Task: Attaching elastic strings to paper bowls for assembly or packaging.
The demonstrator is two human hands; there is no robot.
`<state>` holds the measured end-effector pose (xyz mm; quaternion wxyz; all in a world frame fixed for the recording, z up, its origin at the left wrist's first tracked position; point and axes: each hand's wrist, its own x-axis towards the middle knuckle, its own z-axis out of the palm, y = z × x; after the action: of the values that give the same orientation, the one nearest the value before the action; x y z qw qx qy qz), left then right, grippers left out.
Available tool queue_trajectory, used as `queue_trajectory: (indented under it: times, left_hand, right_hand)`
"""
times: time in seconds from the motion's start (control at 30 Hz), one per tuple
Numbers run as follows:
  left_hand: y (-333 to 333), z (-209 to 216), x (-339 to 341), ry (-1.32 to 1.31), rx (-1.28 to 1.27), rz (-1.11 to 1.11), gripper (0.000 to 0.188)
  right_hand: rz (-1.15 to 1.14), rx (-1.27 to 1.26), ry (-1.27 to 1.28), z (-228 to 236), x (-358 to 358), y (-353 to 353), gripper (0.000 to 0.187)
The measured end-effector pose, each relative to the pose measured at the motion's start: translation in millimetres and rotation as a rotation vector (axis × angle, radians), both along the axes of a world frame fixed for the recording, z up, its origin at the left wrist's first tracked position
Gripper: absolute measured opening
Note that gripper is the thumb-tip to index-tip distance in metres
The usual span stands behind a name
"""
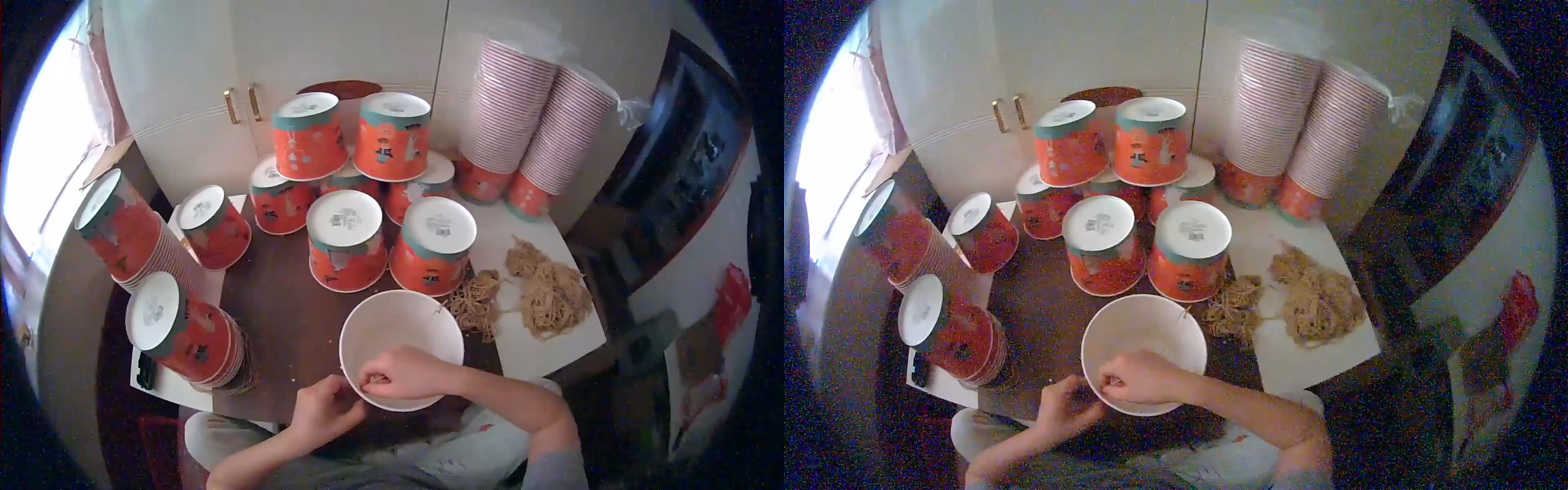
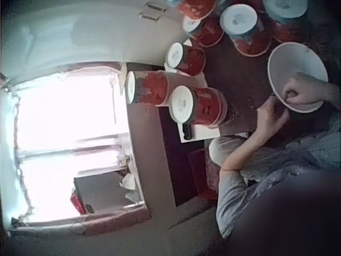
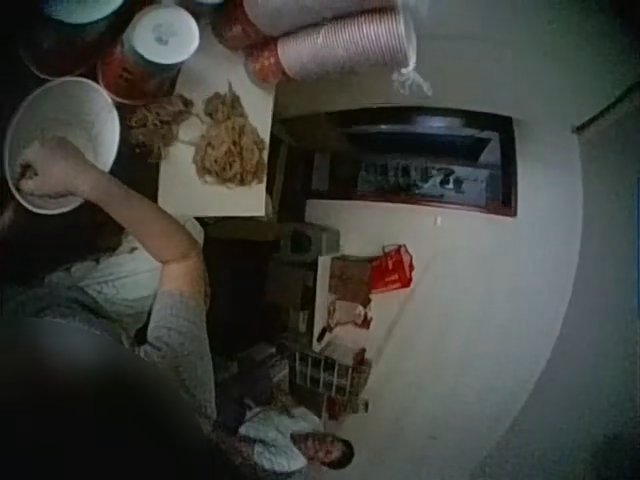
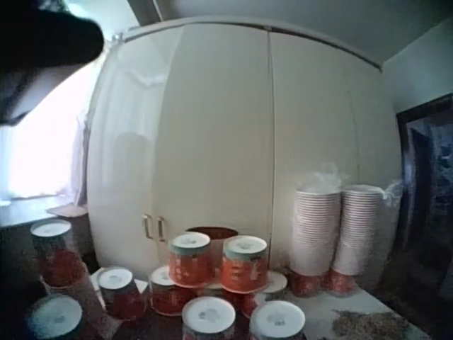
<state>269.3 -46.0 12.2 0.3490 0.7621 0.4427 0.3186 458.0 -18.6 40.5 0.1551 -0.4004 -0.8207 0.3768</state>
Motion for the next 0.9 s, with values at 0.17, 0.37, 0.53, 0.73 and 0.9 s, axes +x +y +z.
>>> queue_trajectory:
  times: [0.17,0.37,0.53,0.73,0.9]
  left_hand:
    - [-2.4,-12.5,-1.4,-0.072,-0.043,-0.023,0.019]
    - [-0.3,-1.0,0.5,-0.04,-0.036,-0.025,0.016]
    - [7.5,-0.6,-1.5,-0.054,-0.022,-0.07,0.016]
    - [35.5,22.4,-35.7,0.084,-0.07,-0.391,0.011]
    - [44.8,41.9,-51.5,-0.654,-0.522,-0.626,0.005]
  right_hand:
    - [-0.019,-0.031,-0.041,-1.2,1.5,-3.2,0.021]
    - [-0.052,-0.074,-0.078,3.5,0.6,-4.5,0.021]
    - [-0.046,-0.111,-0.106,10.8,3.7,-1.1,0.023]
    - [0.023,-0.164,-0.15,20.4,15.6,2.8,0.026]
    - [0.028,-0.18,-0.123,31.5,21.6,3.0,0.024]
